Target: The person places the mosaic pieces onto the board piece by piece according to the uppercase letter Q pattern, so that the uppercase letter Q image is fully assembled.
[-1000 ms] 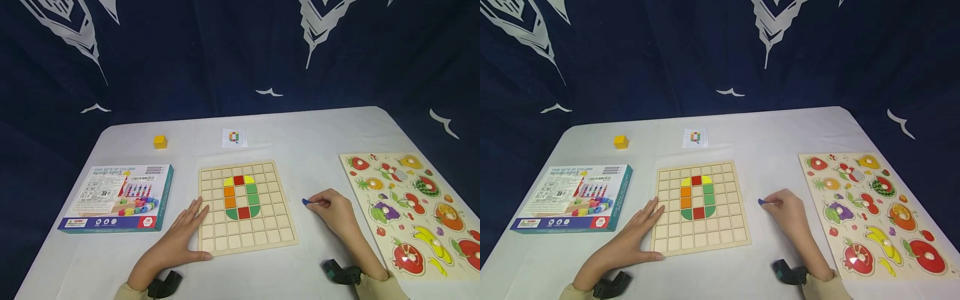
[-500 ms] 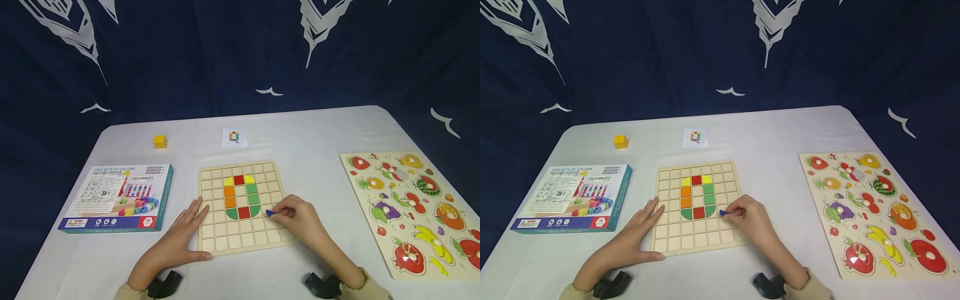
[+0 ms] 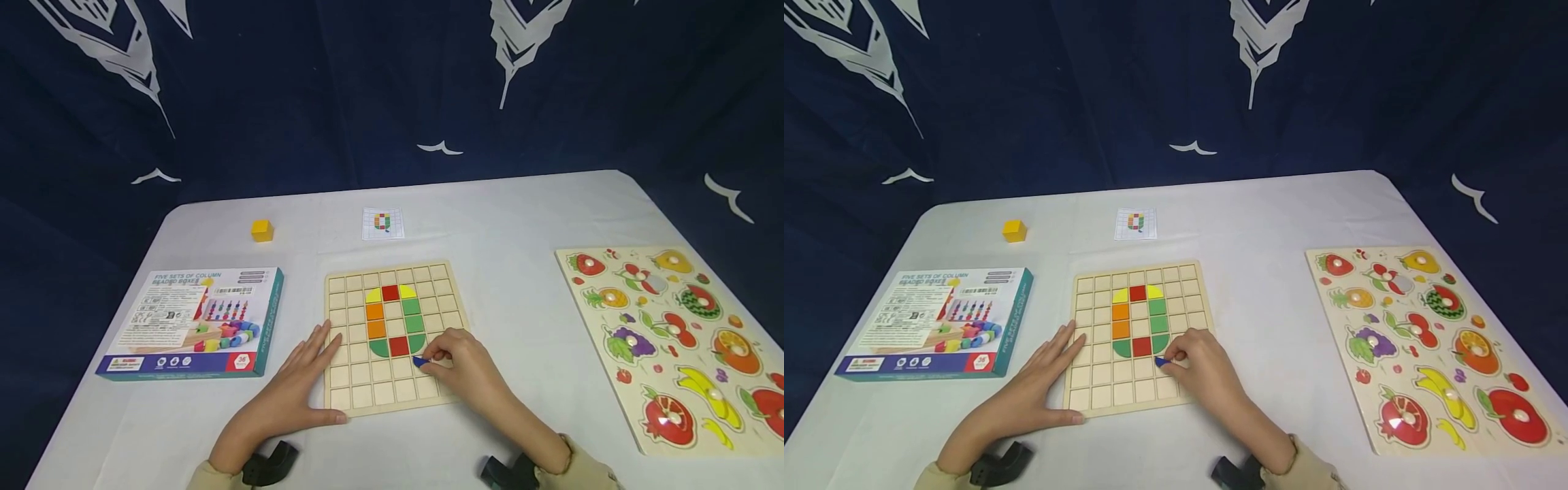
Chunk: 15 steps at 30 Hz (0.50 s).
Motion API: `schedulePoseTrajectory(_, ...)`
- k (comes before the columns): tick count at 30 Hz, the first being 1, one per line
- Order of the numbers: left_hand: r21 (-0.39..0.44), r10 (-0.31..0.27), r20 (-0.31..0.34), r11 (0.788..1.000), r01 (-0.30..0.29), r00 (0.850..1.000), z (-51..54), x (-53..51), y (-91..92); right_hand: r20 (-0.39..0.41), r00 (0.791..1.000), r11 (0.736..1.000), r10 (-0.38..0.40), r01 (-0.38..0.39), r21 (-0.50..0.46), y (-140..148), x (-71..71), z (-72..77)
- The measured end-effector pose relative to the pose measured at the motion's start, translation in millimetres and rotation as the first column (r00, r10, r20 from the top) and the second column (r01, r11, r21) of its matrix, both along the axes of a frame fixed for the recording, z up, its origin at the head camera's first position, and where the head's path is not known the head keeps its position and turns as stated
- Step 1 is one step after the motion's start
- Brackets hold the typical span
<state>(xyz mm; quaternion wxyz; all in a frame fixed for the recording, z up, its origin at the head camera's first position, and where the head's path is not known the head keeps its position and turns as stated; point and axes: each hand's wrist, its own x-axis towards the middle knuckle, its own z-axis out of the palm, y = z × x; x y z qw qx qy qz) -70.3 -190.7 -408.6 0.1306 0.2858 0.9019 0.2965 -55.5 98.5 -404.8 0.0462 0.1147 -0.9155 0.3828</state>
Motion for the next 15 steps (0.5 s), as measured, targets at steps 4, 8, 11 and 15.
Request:
schedulePoseTrajectory(4,0.002,0.006,0.001,1.000,-0.006,1.000,0.0,-0.3,0.0,-0.020,1.000,1.000,-0.002,0.002,0.018,-1.7,-0.5,0.9)
schedulePoseTrajectory(8,0.007,0.013,0.010,1.000,-0.013,1.000,-1.0,-0.4,0.0,-0.031,1.000,1.000,0.001,-0.001,0.023,-2.2,-1.5,0.5)
schedulePoseTrajectory(11,0.011,0.011,0.012,1.000,-0.011,1.000,-1.6,-0.4,0.3,-0.026,1.000,1.000,0.009,-0.009,0.019,-1.3,-1.5,-0.6)
schedulePoseTrajectory(15,0.015,0.010,0.013,1.000,-0.010,1.000,-1.2,-0.4,0.6,-0.010,1.000,1.000,0.001,-0.001,-0.004,0.1,-1.4,-0.8)
